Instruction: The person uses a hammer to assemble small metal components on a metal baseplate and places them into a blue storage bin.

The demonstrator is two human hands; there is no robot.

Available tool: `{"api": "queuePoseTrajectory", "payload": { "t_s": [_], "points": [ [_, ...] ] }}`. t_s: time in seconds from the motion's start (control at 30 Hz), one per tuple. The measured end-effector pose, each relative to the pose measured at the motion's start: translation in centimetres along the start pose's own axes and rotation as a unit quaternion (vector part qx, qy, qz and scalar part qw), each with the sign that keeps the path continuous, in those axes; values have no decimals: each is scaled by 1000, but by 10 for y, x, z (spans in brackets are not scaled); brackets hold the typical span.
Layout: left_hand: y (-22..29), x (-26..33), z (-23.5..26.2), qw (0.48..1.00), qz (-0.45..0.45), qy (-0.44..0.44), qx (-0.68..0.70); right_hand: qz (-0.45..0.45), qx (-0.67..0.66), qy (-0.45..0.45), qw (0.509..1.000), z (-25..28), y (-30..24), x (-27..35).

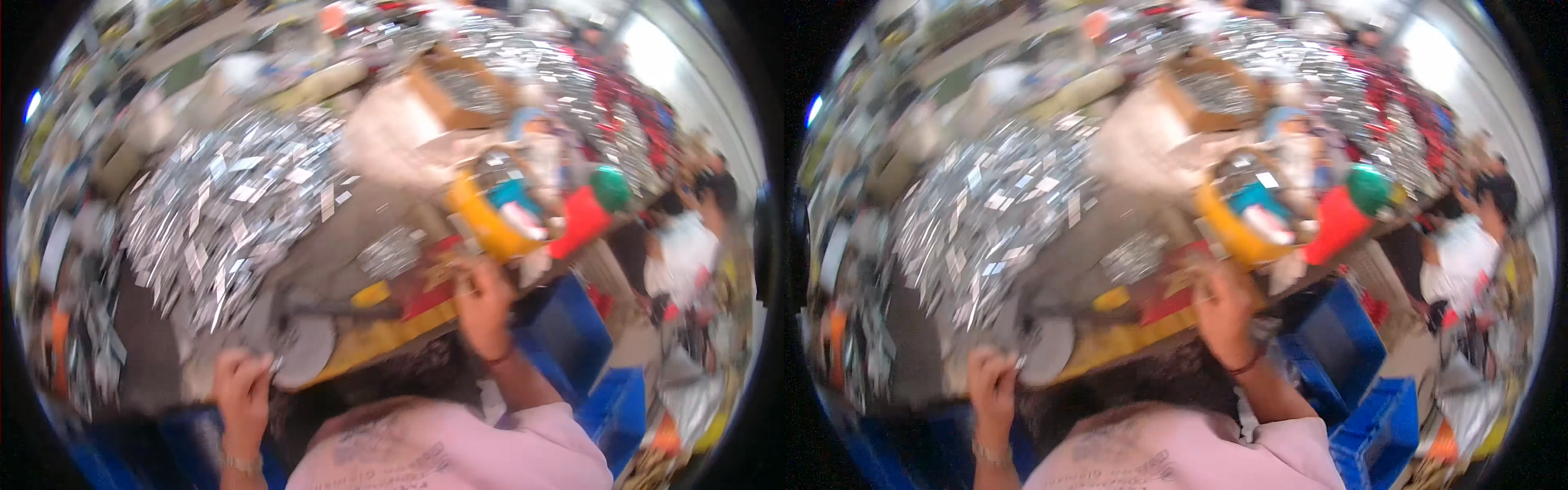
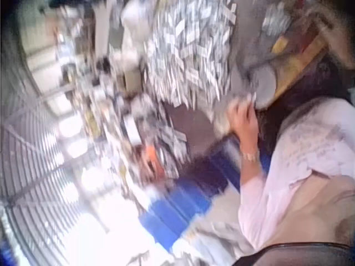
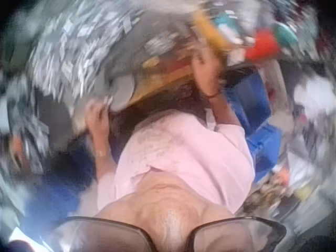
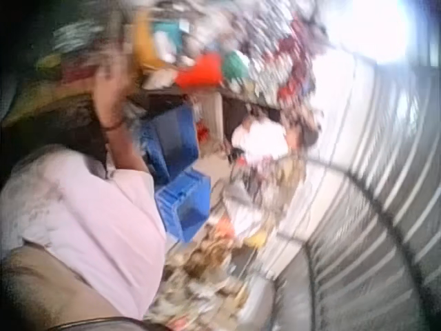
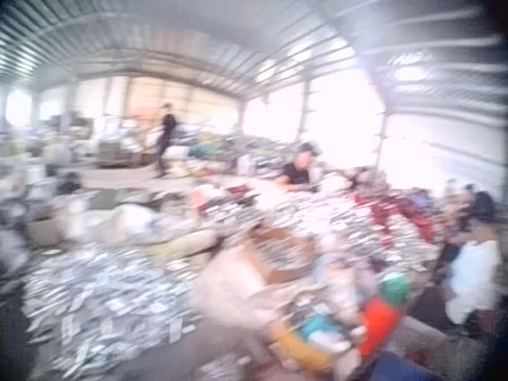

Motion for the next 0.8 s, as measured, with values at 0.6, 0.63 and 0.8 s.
{"api": "queuePoseTrajectory", "payload": {
  "t_s": [0.6,0.63,0.8],
  "points": [
    [10,6,17,999,-25,39,-28,308,-295,-233,874,-118,-256,44],
    [12,7,18,998,-35,38,-19,246,-320,-264,876,-121,-249,40],
    [8,8,17,999,-24,46,-12,135,-324,-335,874,-140,-216,43]
  ]
}}
Point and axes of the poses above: each hand's wrist, its own x-axis away from the middle knuckle, its own z-axis out of the back of the hand, y = z × x, the point moved 10 cm from there along -x, towards the middle knuckle, and after that the axes turned 1 degree about x, right-handed, at the moved point
